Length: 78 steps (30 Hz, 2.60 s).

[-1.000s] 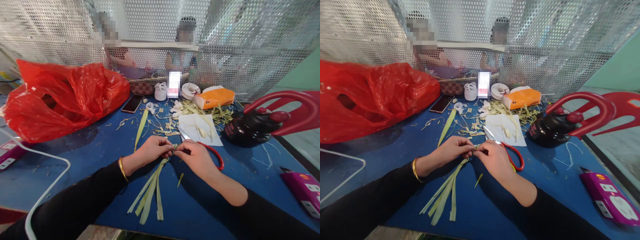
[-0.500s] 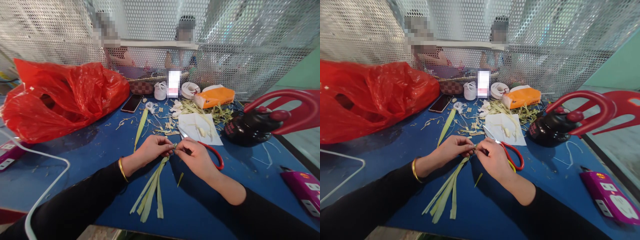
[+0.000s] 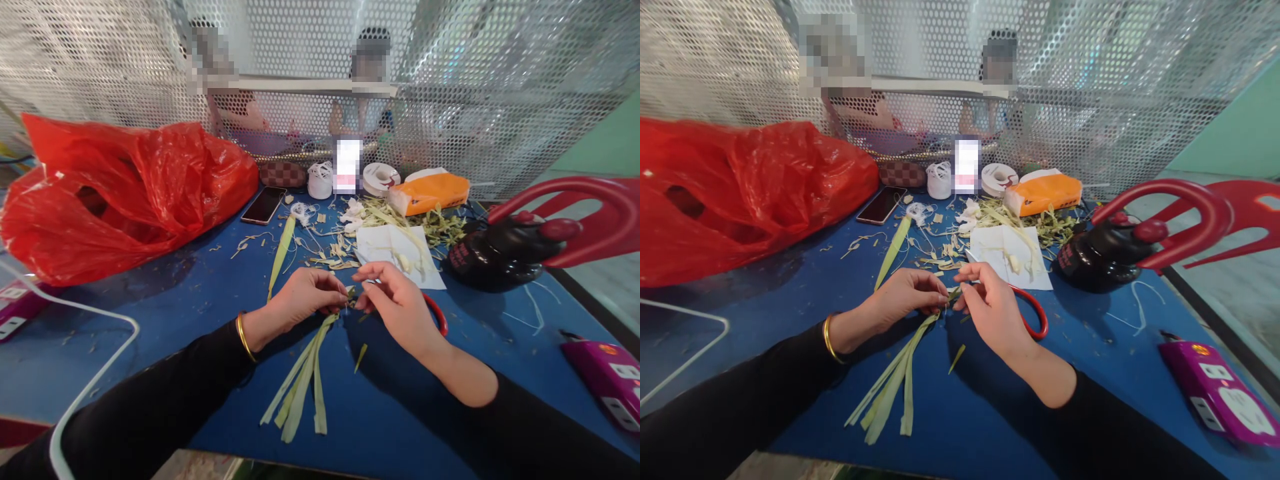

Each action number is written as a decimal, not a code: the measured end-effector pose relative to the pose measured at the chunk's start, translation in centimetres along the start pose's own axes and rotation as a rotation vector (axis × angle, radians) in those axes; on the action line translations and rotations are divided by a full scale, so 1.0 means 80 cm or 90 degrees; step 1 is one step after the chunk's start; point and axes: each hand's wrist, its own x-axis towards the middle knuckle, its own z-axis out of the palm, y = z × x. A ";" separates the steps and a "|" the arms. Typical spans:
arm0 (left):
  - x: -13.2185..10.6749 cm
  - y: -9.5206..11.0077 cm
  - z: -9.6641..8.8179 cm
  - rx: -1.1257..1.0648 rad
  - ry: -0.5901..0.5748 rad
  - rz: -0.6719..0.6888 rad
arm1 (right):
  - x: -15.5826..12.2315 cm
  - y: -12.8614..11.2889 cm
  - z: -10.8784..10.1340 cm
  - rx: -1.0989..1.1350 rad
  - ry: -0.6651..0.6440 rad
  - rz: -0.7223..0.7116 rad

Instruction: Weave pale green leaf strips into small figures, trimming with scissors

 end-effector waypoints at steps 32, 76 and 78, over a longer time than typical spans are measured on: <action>0.001 -0.007 -0.004 0.877 0.108 0.668 | 0.003 0.015 0.006 -0.155 -0.113 -0.057; 0.011 -0.005 -0.014 0.377 0.175 0.195 | 0.002 0.001 0.001 -0.130 -0.232 -0.149; 0.013 -0.006 -0.012 0.260 0.152 0.196 | 0.003 0.001 0.001 -0.120 -0.214 -0.136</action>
